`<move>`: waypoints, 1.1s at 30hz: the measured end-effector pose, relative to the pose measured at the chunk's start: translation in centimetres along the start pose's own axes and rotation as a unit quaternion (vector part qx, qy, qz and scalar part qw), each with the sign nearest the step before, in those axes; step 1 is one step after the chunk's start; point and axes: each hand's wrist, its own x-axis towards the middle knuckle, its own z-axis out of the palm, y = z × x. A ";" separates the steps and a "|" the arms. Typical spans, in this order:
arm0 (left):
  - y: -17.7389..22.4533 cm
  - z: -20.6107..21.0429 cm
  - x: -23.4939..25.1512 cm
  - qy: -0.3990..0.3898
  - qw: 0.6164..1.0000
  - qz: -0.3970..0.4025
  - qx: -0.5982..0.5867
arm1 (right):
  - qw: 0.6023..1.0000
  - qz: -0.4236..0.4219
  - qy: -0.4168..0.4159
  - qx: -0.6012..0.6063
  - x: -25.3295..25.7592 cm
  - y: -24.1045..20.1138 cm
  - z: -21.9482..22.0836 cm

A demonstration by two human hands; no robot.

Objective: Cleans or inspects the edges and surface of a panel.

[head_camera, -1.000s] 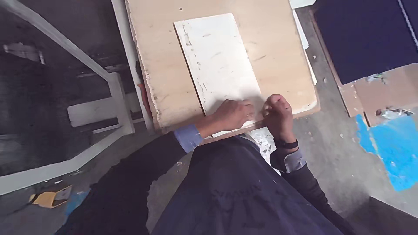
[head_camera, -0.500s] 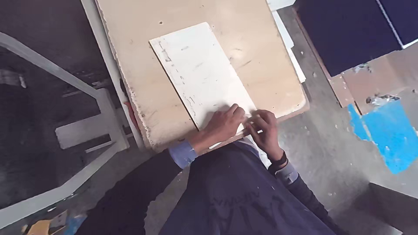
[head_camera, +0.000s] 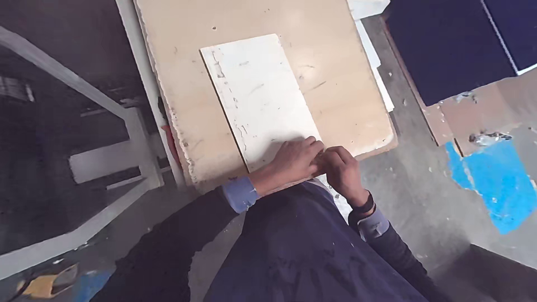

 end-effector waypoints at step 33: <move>1.9 3.3 -1.2 0.272 0.955 -0.120 0.016 | 0.947 -0.206 -0.129 0.211 6.4 6.9 -0.8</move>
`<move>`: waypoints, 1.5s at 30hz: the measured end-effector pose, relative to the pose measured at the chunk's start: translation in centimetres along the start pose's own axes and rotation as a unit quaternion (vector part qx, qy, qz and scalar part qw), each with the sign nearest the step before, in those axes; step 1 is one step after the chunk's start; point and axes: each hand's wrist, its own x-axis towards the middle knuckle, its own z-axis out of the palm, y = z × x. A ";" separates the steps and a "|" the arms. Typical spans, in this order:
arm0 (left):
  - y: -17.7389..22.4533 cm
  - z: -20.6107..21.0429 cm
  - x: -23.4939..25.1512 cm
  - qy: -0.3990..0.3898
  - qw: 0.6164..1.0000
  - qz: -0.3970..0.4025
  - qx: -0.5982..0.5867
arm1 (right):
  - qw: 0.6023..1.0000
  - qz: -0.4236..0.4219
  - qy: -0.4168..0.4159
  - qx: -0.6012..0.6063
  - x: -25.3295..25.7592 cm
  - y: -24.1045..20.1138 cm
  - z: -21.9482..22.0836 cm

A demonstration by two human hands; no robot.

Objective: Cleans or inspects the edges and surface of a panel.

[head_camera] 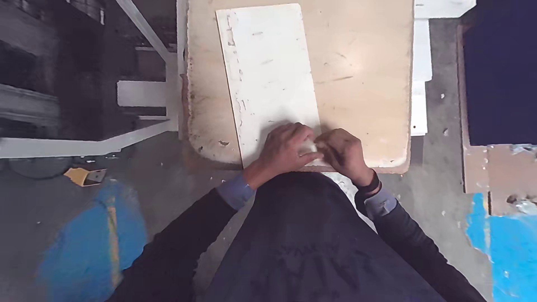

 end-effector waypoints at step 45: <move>2.1 -11.7 -1.3 0.126 0.892 -0.411 -0.140 | 0.808 0.279 0.276 0.439 1.9 -5.2 5.5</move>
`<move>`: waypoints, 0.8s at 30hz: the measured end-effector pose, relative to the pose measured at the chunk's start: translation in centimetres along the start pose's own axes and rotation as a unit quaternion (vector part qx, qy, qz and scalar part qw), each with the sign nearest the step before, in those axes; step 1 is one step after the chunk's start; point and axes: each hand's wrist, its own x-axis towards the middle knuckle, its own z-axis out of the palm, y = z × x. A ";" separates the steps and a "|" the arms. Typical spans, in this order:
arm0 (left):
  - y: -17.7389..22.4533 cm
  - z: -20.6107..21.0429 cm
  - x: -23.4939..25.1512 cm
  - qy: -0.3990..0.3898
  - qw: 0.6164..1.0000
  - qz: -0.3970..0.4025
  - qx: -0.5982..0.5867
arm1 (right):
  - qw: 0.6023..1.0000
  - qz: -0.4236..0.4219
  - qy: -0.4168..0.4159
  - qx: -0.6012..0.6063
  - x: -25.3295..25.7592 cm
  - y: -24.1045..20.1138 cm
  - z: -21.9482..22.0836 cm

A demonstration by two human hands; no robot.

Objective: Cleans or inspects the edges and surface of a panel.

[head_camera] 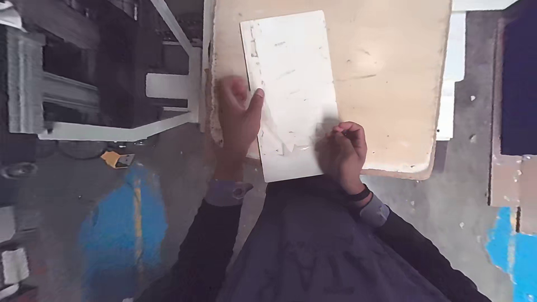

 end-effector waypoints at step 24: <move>-6.8 8.1 -0.6 -0.028 0.926 0.321 0.199 | 0.999 0.009 -0.031 0.031 -0.3 -0.1 -0.8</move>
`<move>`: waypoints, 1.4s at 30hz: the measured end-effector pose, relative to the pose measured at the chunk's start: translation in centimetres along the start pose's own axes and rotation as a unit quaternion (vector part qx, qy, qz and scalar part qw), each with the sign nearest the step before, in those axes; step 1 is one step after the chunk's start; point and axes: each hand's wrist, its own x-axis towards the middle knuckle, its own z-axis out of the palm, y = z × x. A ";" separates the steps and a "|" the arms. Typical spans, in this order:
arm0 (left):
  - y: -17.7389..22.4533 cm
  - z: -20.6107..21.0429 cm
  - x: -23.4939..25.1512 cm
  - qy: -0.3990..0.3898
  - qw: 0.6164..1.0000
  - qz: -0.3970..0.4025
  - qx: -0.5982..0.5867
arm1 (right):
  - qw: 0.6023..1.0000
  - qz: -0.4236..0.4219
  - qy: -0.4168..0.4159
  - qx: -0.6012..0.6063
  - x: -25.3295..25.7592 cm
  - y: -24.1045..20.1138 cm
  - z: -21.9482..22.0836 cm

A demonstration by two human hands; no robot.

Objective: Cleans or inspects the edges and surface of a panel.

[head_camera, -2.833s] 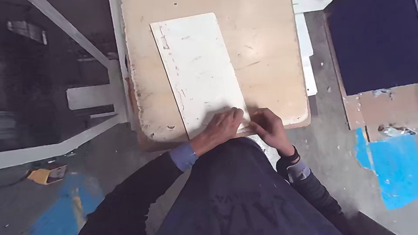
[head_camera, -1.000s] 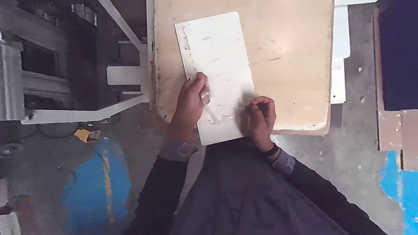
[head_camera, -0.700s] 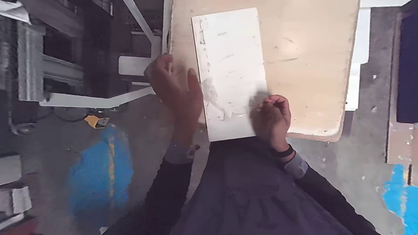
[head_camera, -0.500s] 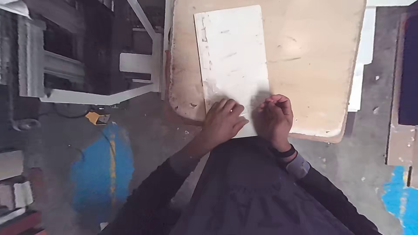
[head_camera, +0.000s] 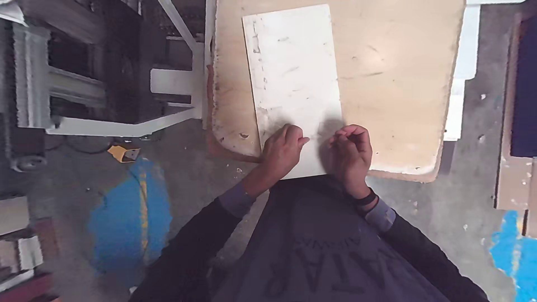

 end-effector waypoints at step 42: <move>-1.5 -1.5 0.4 0.076 0.972 -0.174 -0.135 | 0.991 -0.062 -0.068 -0.101 -0.2 0.5 0.3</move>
